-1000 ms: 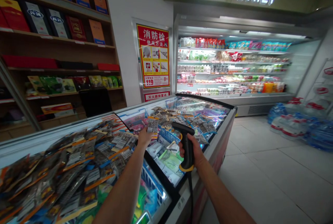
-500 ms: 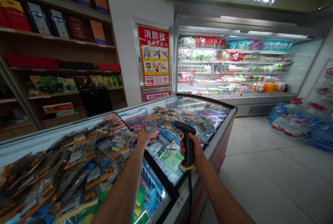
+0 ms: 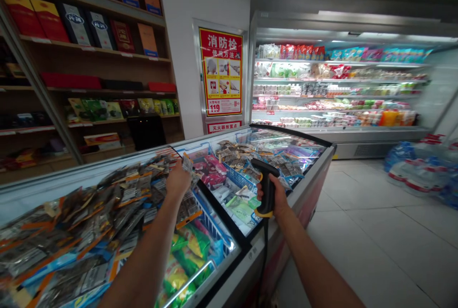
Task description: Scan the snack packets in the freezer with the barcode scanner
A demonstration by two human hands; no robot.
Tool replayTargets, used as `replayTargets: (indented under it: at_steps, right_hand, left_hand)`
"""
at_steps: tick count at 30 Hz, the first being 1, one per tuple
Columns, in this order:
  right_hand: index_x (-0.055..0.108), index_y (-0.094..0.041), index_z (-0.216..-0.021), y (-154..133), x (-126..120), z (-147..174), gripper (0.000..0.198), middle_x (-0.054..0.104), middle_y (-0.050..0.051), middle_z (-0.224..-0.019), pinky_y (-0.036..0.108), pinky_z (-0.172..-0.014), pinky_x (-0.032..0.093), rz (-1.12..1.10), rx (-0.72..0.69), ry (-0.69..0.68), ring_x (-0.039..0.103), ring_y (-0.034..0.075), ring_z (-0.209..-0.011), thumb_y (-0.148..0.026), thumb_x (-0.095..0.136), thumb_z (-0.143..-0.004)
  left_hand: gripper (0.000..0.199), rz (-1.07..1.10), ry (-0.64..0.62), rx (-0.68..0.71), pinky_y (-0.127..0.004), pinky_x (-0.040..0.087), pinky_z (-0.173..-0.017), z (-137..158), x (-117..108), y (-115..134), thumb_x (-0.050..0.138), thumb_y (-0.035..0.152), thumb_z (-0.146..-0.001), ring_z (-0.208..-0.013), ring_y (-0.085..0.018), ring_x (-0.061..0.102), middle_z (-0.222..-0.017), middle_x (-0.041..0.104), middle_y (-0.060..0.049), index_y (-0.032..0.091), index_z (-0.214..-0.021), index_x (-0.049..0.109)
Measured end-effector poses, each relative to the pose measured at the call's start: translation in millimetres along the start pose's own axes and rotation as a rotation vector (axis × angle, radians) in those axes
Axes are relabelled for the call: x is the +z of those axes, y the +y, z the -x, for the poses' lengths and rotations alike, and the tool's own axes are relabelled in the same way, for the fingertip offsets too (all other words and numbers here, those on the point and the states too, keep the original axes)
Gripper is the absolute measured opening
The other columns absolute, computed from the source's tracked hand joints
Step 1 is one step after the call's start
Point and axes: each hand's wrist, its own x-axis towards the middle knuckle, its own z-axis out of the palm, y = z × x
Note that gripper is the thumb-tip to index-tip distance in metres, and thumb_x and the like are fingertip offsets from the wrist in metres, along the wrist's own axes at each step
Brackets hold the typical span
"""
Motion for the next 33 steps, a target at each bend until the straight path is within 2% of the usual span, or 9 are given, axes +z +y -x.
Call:
replayTargets:
  at_steps: [3,6,10,14,18,22,25,29,33]
  right_hand:
    - [0.057,-0.014,-0.078,0,-2,2,0.026,0.055,0.0,-0.051,0.019,-0.035,0.039,0.005,-0.017,0.002,0.047,0.009,-0.039,-0.039,0.052,-0.07]
    - [0.057,-0.015,-0.077,-2,-4,4,0.026,0.055,0.0,-0.051,0.019,-0.035,0.039,-0.015,-0.044,0.028,0.047,0.009,-0.039,-0.039,0.052,-0.07]
    - [0.057,-0.015,-0.077,-4,-4,6,0.026,0.054,-0.001,-0.051,0.019,-0.035,0.039,-0.044,-0.076,0.065,0.047,0.009,-0.039,-0.039,0.052,-0.069]
    - [0.056,-0.015,-0.077,-6,-6,8,0.026,0.054,-0.001,-0.051,0.019,-0.035,0.039,-0.03,-0.101,0.08,0.047,0.009,-0.039,-0.04,0.052,-0.069]
    - [0.055,-0.016,-0.077,-10,-12,8,0.025,0.055,-0.001,-0.051,0.019,-0.036,0.039,-0.024,-0.111,0.1,0.047,0.009,-0.039,-0.039,0.053,-0.068]
    - [0.055,-0.016,-0.079,-12,-16,9,0.026,0.054,-0.002,-0.053,0.018,-0.037,0.038,-0.049,-0.136,0.097,0.047,0.008,-0.04,-0.04,0.054,-0.068]
    - [0.054,-0.016,-0.078,-11,-16,10,0.026,0.053,-0.002,-0.053,0.018,-0.037,0.038,-0.075,-0.14,0.107,0.046,0.007,-0.04,-0.041,0.053,-0.068]
    - [0.054,-0.016,-0.081,-9,-14,9,0.027,0.054,-0.002,-0.052,0.018,-0.037,0.038,-0.079,-0.12,0.112,0.046,0.008,-0.039,-0.04,0.052,-0.069]
    - [0.055,-0.015,-0.081,-9,-15,8,0.028,0.054,-0.001,-0.052,0.018,-0.036,0.037,-0.083,-0.106,0.096,0.045,0.008,-0.039,-0.041,0.053,-0.069]
  left_hand:
    - [0.046,-0.138,0.039,-0.036,-0.04,0.043,-0.069,5,-19,-13,0.041,0.018,-0.073,-0.091,-0.032,0.057,-0.104,0.059,-0.018,0.016,-0.119,0.042]
    - [0.036,-0.305,0.185,0.01,-0.043,0.041,-0.074,8,-31,-23,0.038,0.016,-0.074,-0.099,-0.034,0.05,-0.104,0.056,-0.019,0.011,-0.107,0.053]
    - [0.034,-0.382,0.304,0.071,-0.045,0.036,-0.082,12,-29,-20,0.038,0.016,-0.075,-0.107,-0.033,0.042,-0.114,0.052,-0.016,0.015,-0.105,0.056]
    - [0.037,-0.325,0.23,0.295,-0.043,0.031,-0.089,26,-5,12,0.043,0.021,-0.074,-0.111,-0.03,0.039,-0.122,0.047,-0.014,0.015,-0.109,0.054]
    - [0.038,-0.182,0.022,0.4,-0.039,0.033,-0.089,41,33,57,0.046,0.025,-0.073,-0.11,-0.028,0.043,-0.119,0.05,-0.013,0.014,-0.109,0.054]
    - [0.043,-0.021,-0.223,0.334,-0.035,0.037,-0.084,48,73,94,0.048,0.035,-0.073,-0.107,-0.027,0.047,-0.113,0.055,-0.015,0.013,-0.11,0.053]
    - [0.05,0.037,-0.314,0.247,-0.037,0.037,-0.082,49,97,115,0.049,0.043,-0.071,-0.108,-0.029,0.047,-0.113,0.056,-0.016,0.013,-0.111,0.05]
    - [0.057,0.06,-0.266,0.125,-0.042,0.036,-0.083,52,114,136,0.053,0.048,-0.067,-0.109,-0.031,0.045,-0.114,0.055,-0.018,0.012,-0.111,0.048]
    - [0.064,0.086,-0.203,0.082,-0.042,0.036,-0.083,51,122,145,0.064,0.042,-0.06,-0.109,-0.032,0.045,-0.117,0.052,-0.02,0.011,-0.113,0.045]
